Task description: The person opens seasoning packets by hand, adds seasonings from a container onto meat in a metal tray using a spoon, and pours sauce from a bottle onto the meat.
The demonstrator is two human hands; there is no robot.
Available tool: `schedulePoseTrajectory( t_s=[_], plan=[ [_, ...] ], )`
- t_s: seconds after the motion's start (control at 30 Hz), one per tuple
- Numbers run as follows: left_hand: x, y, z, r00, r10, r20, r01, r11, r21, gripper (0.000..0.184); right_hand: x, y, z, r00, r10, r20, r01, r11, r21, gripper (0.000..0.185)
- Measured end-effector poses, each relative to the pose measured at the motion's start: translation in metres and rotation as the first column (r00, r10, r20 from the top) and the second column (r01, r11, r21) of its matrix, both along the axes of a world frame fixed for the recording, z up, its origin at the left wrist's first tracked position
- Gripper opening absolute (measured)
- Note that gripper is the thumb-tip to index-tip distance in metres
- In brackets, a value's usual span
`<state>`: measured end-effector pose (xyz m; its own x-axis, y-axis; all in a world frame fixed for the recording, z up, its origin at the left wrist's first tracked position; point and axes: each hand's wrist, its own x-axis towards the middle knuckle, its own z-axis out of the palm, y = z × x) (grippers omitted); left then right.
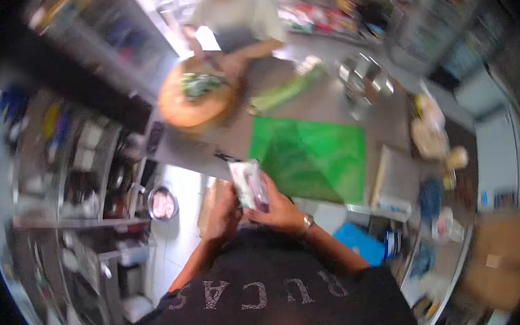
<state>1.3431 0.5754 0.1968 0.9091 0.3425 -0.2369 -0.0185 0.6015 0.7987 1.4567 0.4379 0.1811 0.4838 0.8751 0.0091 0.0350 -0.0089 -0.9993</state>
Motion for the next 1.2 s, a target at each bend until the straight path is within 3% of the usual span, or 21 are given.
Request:
schedulePoseTrajectory(
  t_s=[0.03, 0.1, 0.13, 0.17, 0.27, 0.33, 0.43, 0.47, 0.5, 0.53, 0.57, 0.63, 0.7, 0.83, 0.9, 0.97, 1.03, 1.07, 1.1, 1.17, 1.2],
  plan=[
    [-0.001, -0.002, 0.000, 1.000, 0.002, 0.018, 0.000, 0.994, -0.112, 0.047, -0.008, -0.010, -0.002, 0.989, -0.062, -0.137, 0.054, 0.997, -0.062, 0.111],
    [-0.009, 0.003, -0.012, 0.974, -0.008, -0.225, -0.009, 0.997, -0.075, 0.045, -0.026, -0.019, -0.012, 0.975, -0.193, -0.114, 0.184, 0.979, -0.086, 0.109],
    [-0.010, 0.005, -0.017, 0.976, -0.178, -0.128, 0.204, 0.950, 0.236, 0.043, -0.032, -0.026, 0.002, 0.960, -0.248, -0.132, 0.238, 0.967, -0.089, 0.095],
    [-0.015, 0.006, -0.024, 0.976, -0.215, -0.044, 0.212, 0.975, -0.061, 0.038, -0.043, -0.031, 0.003, 0.941, -0.307, -0.144, 0.297, 0.951, -0.087, 0.093],
    [-0.042, 0.003, -0.069, 0.935, -0.335, -0.113, 0.312, 0.932, -0.182, 0.039, -0.093, -0.051, -0.011, 0.838, -0.517, -0.177, 0.515, 0.855, -0.060, 0.089],
    [-0.046, -0.022, -0.060, 0.862, -0.456, -0.221, 0.448, 0.890, -0.087, 0.037, -0.113, -0.070, -0.025, 0.775, -0.627, -0.081, 0.604, 0.772, -0.197, 0.081],
    [-0.064, -0.032, -0.084, 0.655, -0.641, -0.401, 0.740, 0.651, 0.168, 0.031, -0.169, -0.093, -0.075, 0.631, -0.759, -0.159, 0.715, 0.649, -0.260, 0.070],
    [-0.065, -0.033, -0.093, 0.500, -0.704, -0.504, 0.866, 0.390, 0.314, 0.038, -0.186, -0.103, -0.089, 0.622, -0.765, -0.167, 0.715, 0.642, -0.275, 0.070],
    [-0.062, -0.040, -0.092, 0.342, -0.707, -0.619, 0.911, 0.087, 0.404, 0.044, -0.203, -0.113, -0.097, 0.475, -0.793, -0.382, 0.723, 0.599, -0.344, 0.064],
    [-0.071, -0.047, -0.109, 0.391, -0.710, -0.586, 0.893, 0.138, 0.428, 0.052, -0.218, -0.120, -0.105, 0.285, -0.777, -0.562, 0.713, 0.563, -0.417, 0.058],
    [-0.083, -0.055, -0.126, 0.434, -0.710, -0.555, 0.875, 0.185, 0.448, 0.059, -0.232, -0.125, -0.117, 0.099, -0.818, -0.567, 0.746, 0.438, -0.502, 0.041],
    [-0.103, -0.065, -0.146, 0.455, -0.698, -0.554, 0.861, 0.187, 0.473, 0.069, -0.253, -0.154, -0.146, -0.179, -0.626, -0.759, 0.698, 0.464, -0.546, 0.033],
    [-0.125, -0.060, -0.185, 0.389, -0.600, -0.699, 0.835, -0.090, 0.542, 0.069, -0.276, -0.181, -0.186, -0.411, -0.316, -0.855, 0.788, 0.348, -0.507, 0.031],
    [-0.186, -0.029, -0.256, 0.261, -0.538, -0.802, 0.764, -0.393, 0.512, 0.067, -0.323, -0.256, -0.290, -0.439, -0.230, -0.869, 0.826, 0.277, -0.491, 0.030],
    [-0.244, 0.020, -0.340, 0.186, -0.555, -0.811, 0.919, -0.193, 0.343, 0.064, -0.347, -0.303, -0.335, -0.618, -0.377, -0.690, 0.695, 0.149, -0.703, 0.029],
    [-0.272, 0.037, -0.324, 0.179, -0.429, -0.885, 0.976, -0.034, 0.213, 0.059, -0.367, -0.359, -0.373, -0.698, -0.262, -0.667, 0.689, 0.006, -0.724, 0.029],
    [-0.318, 0.089, -0.345, 0.064, -0.316, -0.947, 0.971, 0.238, -0.013, 0.056, -0.399, -0.433, -0.434, -0.605, -0.189, -0.773, 0.795, -0.088, -0.600, 0.028],
    [-0.344, 0.109, -0.346, 0.129, -0.277, -0.952, 0.912, 0.409, 0.005, 0.051, -0.408, -0.471, -0.445, -0.614, -0.165, -0.772, 0.789, -0.148, -0.596, 0.028],
    [-0.360, 0.126, -0.338, 0.072, -0.196, -0.978, 0.840, 0.541, -0.047, 0.041, -0.411, -0.505, -0.456, -0.620, -0.141, -0.772, 0.780, -0.208, -0.590, 0.028],
    [-0.375, 0.120, -0.297, -0.021, -0.089, -0.996, 0.894, 0.445, -0.059, 0.036, -0.399, -0.563, -0.454, -0.769, -0.148, -0.622, 0.622, -0.398, -0.674, 0.029],
    [-0.394, 0.149, -0.315, 0.039, -0.143, -0.989, 0.939, 0.345, -0.012, 0.035, -0.391, -0.586, -0.440, -0.766, -0.177, -0.619, 0.620, -0.458, -0.637, 0.032]
  ],
)
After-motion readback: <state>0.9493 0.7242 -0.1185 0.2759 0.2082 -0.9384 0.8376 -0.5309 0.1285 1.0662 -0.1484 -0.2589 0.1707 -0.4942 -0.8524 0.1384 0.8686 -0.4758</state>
